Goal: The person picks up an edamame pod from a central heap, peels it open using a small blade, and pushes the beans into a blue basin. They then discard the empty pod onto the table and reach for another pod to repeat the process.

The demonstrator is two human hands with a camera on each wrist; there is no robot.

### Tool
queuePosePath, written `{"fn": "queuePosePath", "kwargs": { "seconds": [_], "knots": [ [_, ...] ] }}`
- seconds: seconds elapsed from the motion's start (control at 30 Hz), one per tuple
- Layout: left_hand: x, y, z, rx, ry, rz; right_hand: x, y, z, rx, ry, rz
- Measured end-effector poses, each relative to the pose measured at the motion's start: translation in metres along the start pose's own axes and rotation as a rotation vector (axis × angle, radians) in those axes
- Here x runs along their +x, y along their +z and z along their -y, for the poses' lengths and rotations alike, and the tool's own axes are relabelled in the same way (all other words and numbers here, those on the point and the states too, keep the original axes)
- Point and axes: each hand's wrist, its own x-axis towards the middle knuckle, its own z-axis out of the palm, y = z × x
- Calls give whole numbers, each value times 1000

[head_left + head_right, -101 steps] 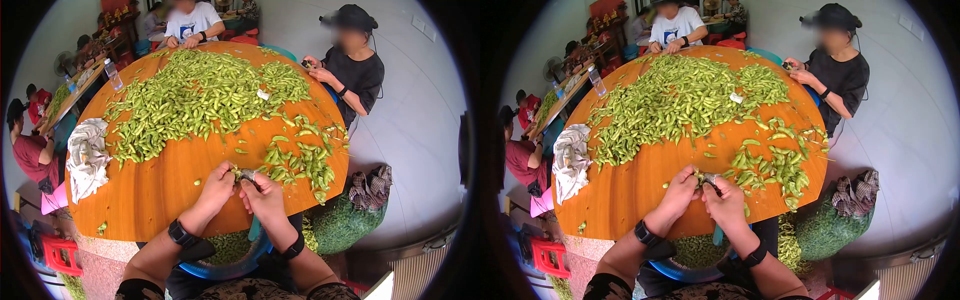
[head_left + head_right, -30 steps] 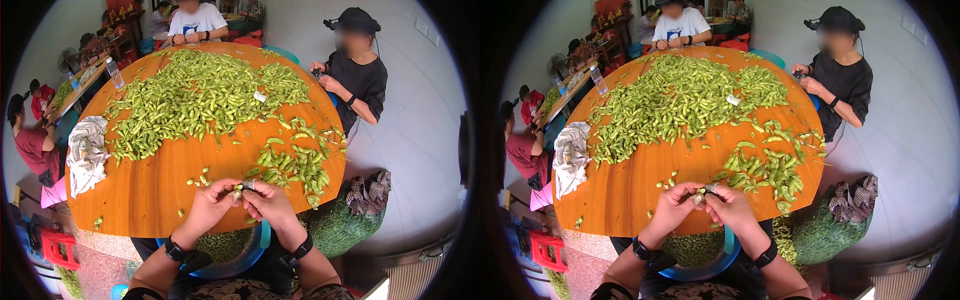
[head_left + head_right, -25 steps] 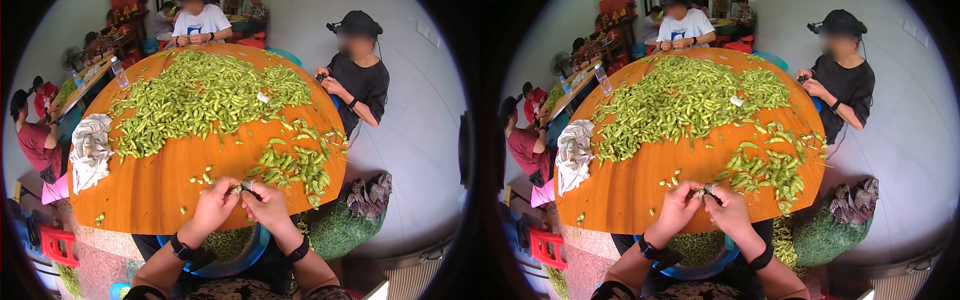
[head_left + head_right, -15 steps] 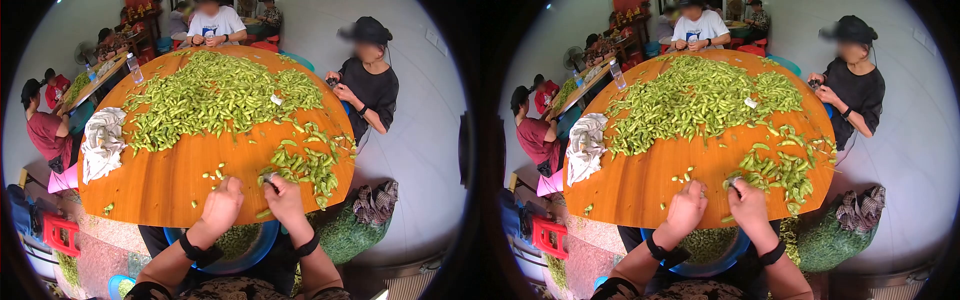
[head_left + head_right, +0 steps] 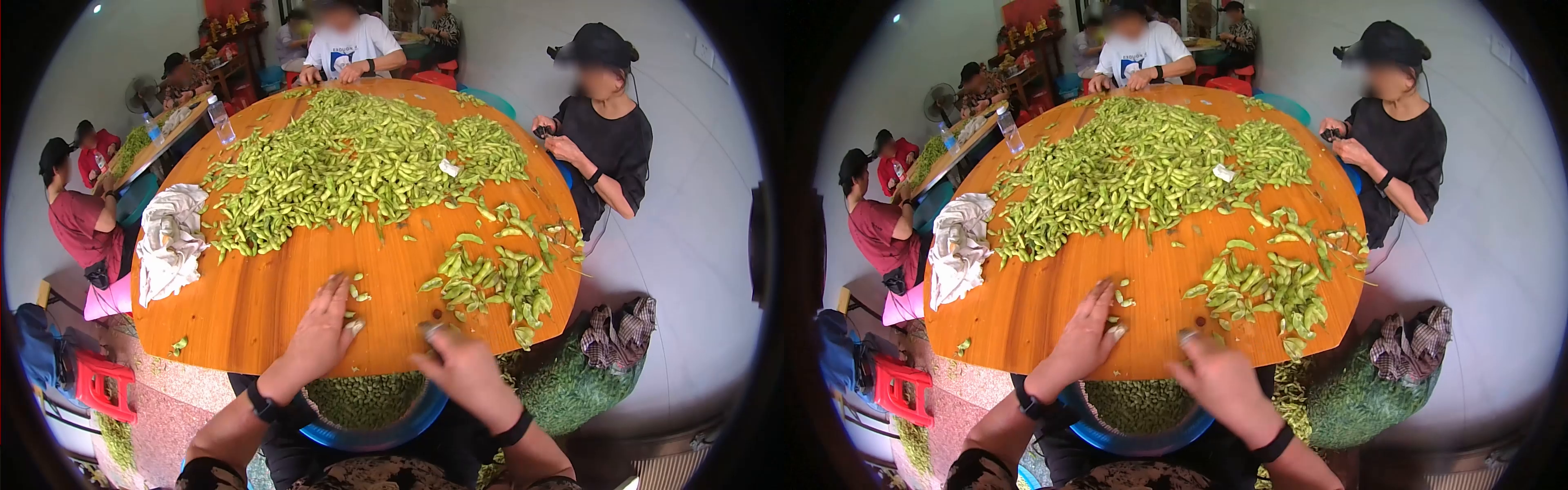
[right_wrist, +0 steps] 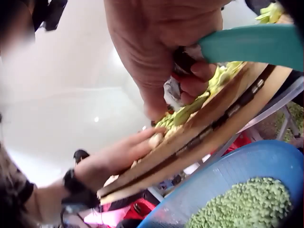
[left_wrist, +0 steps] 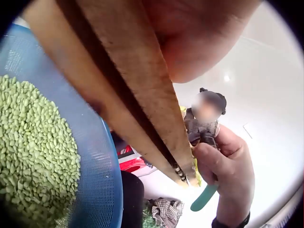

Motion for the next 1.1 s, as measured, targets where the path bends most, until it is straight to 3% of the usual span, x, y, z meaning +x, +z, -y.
{"fn": "queuePosePath", "kwargs": {
  "seconds": [0.07,0.1,0.17,0.27,0.33,0.4,0.47,0.5,0.57,0.67,0.73,0.8,0.87,1.0,1.07,1.1],
  "knots": [
    [18,17,0,15,38,2,3,3,14,-71,7,80],
    [25,27,-1,-26,137,53,6,2,7,-75,3,71],
    [37,32,-18,-63,238,94,13,-1,-20,-264,20,-26],
    [55,22,-39,-200,396,155,23,-22,-51,-324,150,-131],
    [90,9,-30,-7,350,-62,23,-29,-61,-284,188,-188],
    [131,13,-13,-112,110,-178,20,-27,-65,-245,228,-243],
    [169,22,8,-18,30,-266,17,-21,-64,-190,157,-268],
    [183,26,16,-19,36,-272,17,-20,-58,-165,167,-248],
    [203,30,26,38,-158,-90,15,-18,-53,-151,163,-220],
    [200,35,35,20,-156,-169,15,-16,-48,-103,168,-168],
    [182,28,35,54,-121,-160,20,-16,-42,126,156,-175],
    [152,14,22,-263,-42,-88,28,-9,-40,197,148,-187],
    [116,4,-4,-699,-196,73,45,-6,-24,773,544,-30],
    [70,5,-22,-833,-144,145,65,24,-20,990,565,34],
    [61,9,-18,-743,29,61,67,26,-11,1012,578,52],
    [58,10,-17,-761,34,46,67,27,-6,1030,570,50]
  ]
}}
